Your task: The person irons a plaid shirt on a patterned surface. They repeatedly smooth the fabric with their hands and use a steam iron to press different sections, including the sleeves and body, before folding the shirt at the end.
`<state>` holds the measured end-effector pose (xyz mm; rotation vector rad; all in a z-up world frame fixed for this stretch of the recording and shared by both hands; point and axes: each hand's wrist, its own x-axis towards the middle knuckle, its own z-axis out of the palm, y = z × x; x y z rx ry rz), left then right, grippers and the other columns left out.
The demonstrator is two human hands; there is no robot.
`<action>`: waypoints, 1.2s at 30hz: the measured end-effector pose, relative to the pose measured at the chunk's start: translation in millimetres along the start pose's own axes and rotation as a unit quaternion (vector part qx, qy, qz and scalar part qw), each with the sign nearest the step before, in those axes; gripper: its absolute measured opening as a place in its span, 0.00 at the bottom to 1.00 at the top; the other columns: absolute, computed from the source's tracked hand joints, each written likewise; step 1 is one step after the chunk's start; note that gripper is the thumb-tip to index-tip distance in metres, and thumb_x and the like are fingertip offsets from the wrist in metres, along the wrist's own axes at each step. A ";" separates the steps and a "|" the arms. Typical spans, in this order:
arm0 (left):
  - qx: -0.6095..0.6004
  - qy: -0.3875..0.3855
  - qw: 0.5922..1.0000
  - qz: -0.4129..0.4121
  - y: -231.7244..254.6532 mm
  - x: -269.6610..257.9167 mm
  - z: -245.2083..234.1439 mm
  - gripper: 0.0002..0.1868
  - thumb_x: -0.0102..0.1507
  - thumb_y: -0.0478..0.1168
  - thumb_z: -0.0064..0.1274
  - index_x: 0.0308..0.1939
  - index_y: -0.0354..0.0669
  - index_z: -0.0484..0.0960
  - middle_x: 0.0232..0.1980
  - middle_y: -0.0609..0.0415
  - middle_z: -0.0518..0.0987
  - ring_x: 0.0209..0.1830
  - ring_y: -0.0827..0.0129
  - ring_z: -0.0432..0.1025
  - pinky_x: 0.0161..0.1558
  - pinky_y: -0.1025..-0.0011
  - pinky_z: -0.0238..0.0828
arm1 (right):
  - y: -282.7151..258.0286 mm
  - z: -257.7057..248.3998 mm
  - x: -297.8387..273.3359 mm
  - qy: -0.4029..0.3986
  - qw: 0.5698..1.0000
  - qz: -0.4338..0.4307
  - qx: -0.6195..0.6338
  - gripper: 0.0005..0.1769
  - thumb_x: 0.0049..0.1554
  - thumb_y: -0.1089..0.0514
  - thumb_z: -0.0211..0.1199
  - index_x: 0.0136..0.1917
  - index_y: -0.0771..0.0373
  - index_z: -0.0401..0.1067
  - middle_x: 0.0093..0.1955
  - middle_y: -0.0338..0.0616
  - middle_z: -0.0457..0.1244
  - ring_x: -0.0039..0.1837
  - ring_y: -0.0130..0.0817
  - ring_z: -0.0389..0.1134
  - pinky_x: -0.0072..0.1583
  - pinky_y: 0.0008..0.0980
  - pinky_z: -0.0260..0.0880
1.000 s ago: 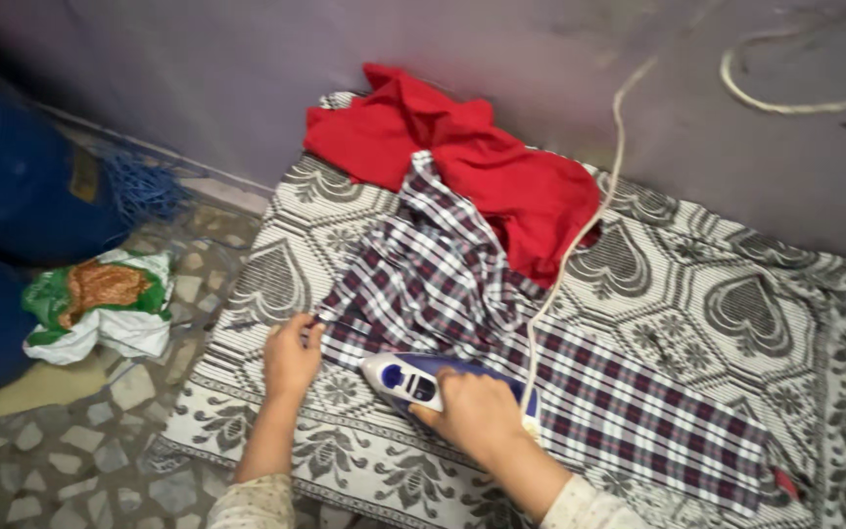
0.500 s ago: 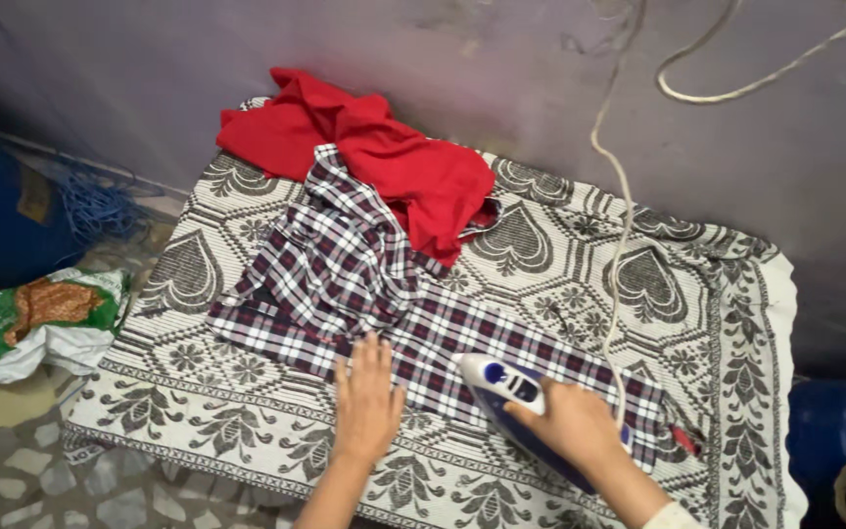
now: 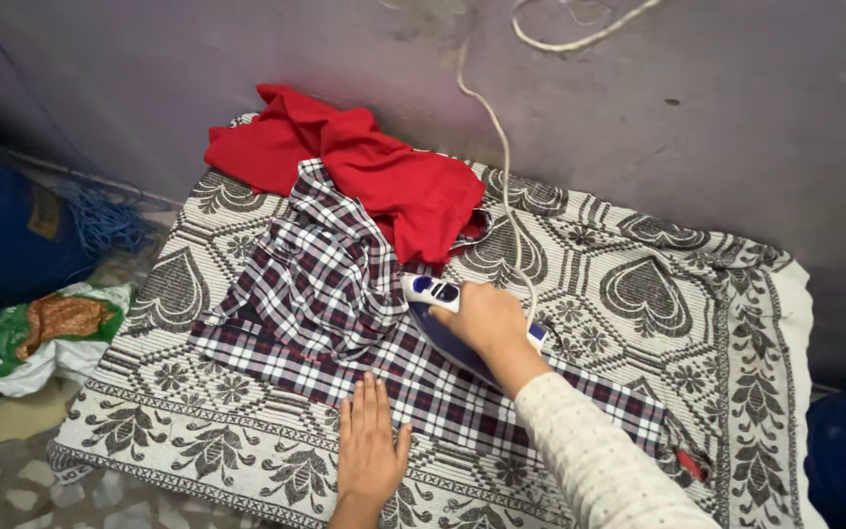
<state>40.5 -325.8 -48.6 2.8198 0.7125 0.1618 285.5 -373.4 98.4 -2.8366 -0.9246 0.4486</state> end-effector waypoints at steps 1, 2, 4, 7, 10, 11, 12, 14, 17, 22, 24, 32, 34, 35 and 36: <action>-0.001 -0.013 1.000 -0.004 0.2 0.9 -0.6 0.41 0.67 0.57 0.33 0.74 0.27 0.49 0.79 0.35 0.46 0.79 0.51 0.41 0.75 0.54 0.31 | 0.1 -0.3 3.4 0.003 1.000 0.006 0.001 0.34 0.49 0.30 0.69 0.48 0.64 0.78 0.45 0.57 0.70 0.49 0.54 0.74 0.53 0.50 0.74; -0.002 -0.026 1.000 -0.008 0.4 0.6 -1.8 0.42 0.67 0.57 0.34 0.74 0.27 0.49 0.79 0.35 0.46 0.80 0.51 0.40 0.75 0.54 0.30 | 0.6 -0.2 2.3 -0.001 1.000 0.011 0.005 0.34 0.49 0.30 0.69 0.47 0.64 0.78 0.46 0.57 0.70 0.50 0.54 0.74 0.53 0.50 0.74; -0.003 -0.043 0.999 -0.009 -0.5 2.7 -4.2 0.42 0.66 0.57 0.34 0.74 0.27 0.48 0.80 0.35 0.45 0.80 0.51 0.40 0.75 0.53 0.30 | 0.6 0.3 -7.9 -0.005 1.000 0.022 0.011 0.35 0.49 0.29 0.69 0.47 0.65 0.79 0.46 0.58 0.70 0.50 0.54 0.74 0.54 0.49 0.74; -0.008 -0.058 0.998 -0.007 -2.0 1.7 -6.0 0.43 0.66 0.57 0.35 0.75 0.27 0.48 0.82 0.35 0.45 0.80 0.51 0.40 0.75 0.53 0.30 | 1.3 2.4 -44.7 -0.052 0.998 0.025 0.037 0.33 0.48 0.30 0.68 0.48 0.61 0.79 0.46 0.56 0.71 0.50 0.52 0.74 0.54 0.49 0.74; -0.019 -0.033 0.999 0.006 -3.0 1.2 -2.4 0.43 0.65 0.55 0.37 0.75 0.26 0.48 0.81 0.34 0.46 0.80 0.50 0.40 0.75 0.53 0.30 | 1.4 5.9 -92.5 -0.090 0.994 0.021 0.059 0.30 0.48 0.33 0.68 0.53 0.59 0.78 0.43 0.54 0.71 0.45 0.50 0.75 0.51 0.47 0.75; -0.024 0.000 1.000 0.017 -3.8 1.4 -0.8 0.42 0.65 0.54 0.37 0.74 0.25 0.49 0.79 0.33 0.47 0.79 0.49 0.41 0.75 0.52 0.30 | 0.4 7.2 -105.5 -0.069 0.994 0.004 0.087 0.31 0.47 0.36 0.68 0.58 0.55 0.77 0.41 0.54 0.71 0.44 0.51 0.74 0.49 0.48 0.74; -0.030 0.032 0.999 0.029 -4.8 3.4 1.5 0.42 0.65 0.54 0.37 0.72 0.23 0.49 0.78 0.32 0.48 0.79 0.48 0.41 0.75 0.52 0.31 | 0.5 7.7 -110.8 -0.085 0.995 0.011 0.060 0.31 0.48 0.34 0.68 0.55 0.58 0.76 0.40 0.54 0.71 0.44 0.51 0.74 0.50 0.47 0.75; -0.037 0.018 0.999 0.029 -7.3 2.7 5.4 0.42 0.64 0.53 0.39 0.72 0.23 0.49 0.77 0.31 0.48 0.79 0.47 0.41 0.75 0.51 0.31 | 1.6 11.2 -117.6 -0.119 0.992 0.027 0.006 0.32 0.51 0.31 0.67 0.50 0.63 0.75 0.40 0.54 0.71 0.44 0.50 0.75 0.51 0.45 0.76; -0.055 0.010 0.998 0.017 -5.2 2.6 5.9 0.42 0.63 0.52 0.42 0.72 0.24 0.50 0.78 0.32 0.48 0.79 0.47 0.42 0.74 0.49 0.31 | 6.8 12.2 -103.7 -0.108 0.994 0.010 0.015 0.32 0.51 0.31 0.67 0.50 0.62 0.75 0.40 0.54 0.71 0.44 0.50 0.74 0.51 0.46 0.75; -0.114 0.001 0.990 0.087 16.3 27.8 -4.6 0.42 0.63 0.50 0.46 0.74 0.26 0.51 0.79 0.33 0.49 0.80 0.46 0.42 0.75 0.50 0.33 | 33.3 5.1 -66.2 -0.015 0.997 0.081 0.008 0.32 0.50 0.30 0.68 0.47 0.62 0.77 0.42 0.55 0.71 0.45 0.52 0.74 0.51 0.49 0.74; -0.138 -0.017 0.979 0.148 29.9 48.1 -7.6 0.42 0.65 0.49 0.47 0.75 0.26 0.51 0.80 0.33 0.48 0.81 0.46 0.42 0.76 0.51 0.34 | 53.3 3.0 -63.7 0.005 0.991 0.133 0.020 0.32 0.49 0.30 0.68 0.46 0.62 0.78 0.42 0.55 0.71 0.46 0.52 0.74 0.51 0.49 0.74; -0.086 -0.129 0.956 0.250 118.2 98.1 4.8 0.44 0.66 0.56 0.45 0.76 0.31 0.48 0.81 0.41 0.45 0.82 0.54 0.39 0.77 0.54 0.30 | 145.4 -0.5 -146.9 -0.041 0.960 0.276 0.013 0.35 0.49 0.27 0.66 0.51 0.61 0.76 0.43 0.54 0.72 0.47 0.50 0.76 0.53 0.46 0.75; -0.065 -0.151 0.954 0.252 131.8 98.9 8.4 0.44 0.67 0.58 0.42 0.76 0.32 0.47 0.82 0.42 0.43 0.82 0.55 0.38 0.77 0.55 0.29 | 164.2 -6.1 -161.4 -0.057 0.947 0.317 0.011 0.36 0.50 0.26 0.65 0.51 0.61 0.76 0.43 0.54 0.72 0.48 0.49 0.76 0.54 0.46 0.75; -0.050 -0.167 0.953 0.246 134.1 99.0 9.3 0.44 0.67 0.59 0.40 0.77 0.33 0.46 0.82 0.42 0.42 0.82 0.56 0.37 0.77 0.55 0.28 | 171.4 -8.8 -164.4 -0.065 0.940 0.335 0.010 0.36 0.50 0.26 0.65 0.51 0.60 0.76 0.44 0.54 0.72 0.49 0.49 0.76 0.54 0.45 0.76; -0.034 -0.183 0.953 0.240 135.3 100.5 10.4 0.45 0.67 0.60 0.38 0.77 0.34 0.45 0.82 0.43 0.41 0.82 0.57 0.36 0.77 0.56 0.27 | 177.2 -11.4 -163.6 -0.055 0.939 0.339 0.014 0.36 0.50 0.26 0.65 0.51 0.61 0.77 0.44 0.54 0.72 0.49 0.50 0.76 0.54 0.46 0.75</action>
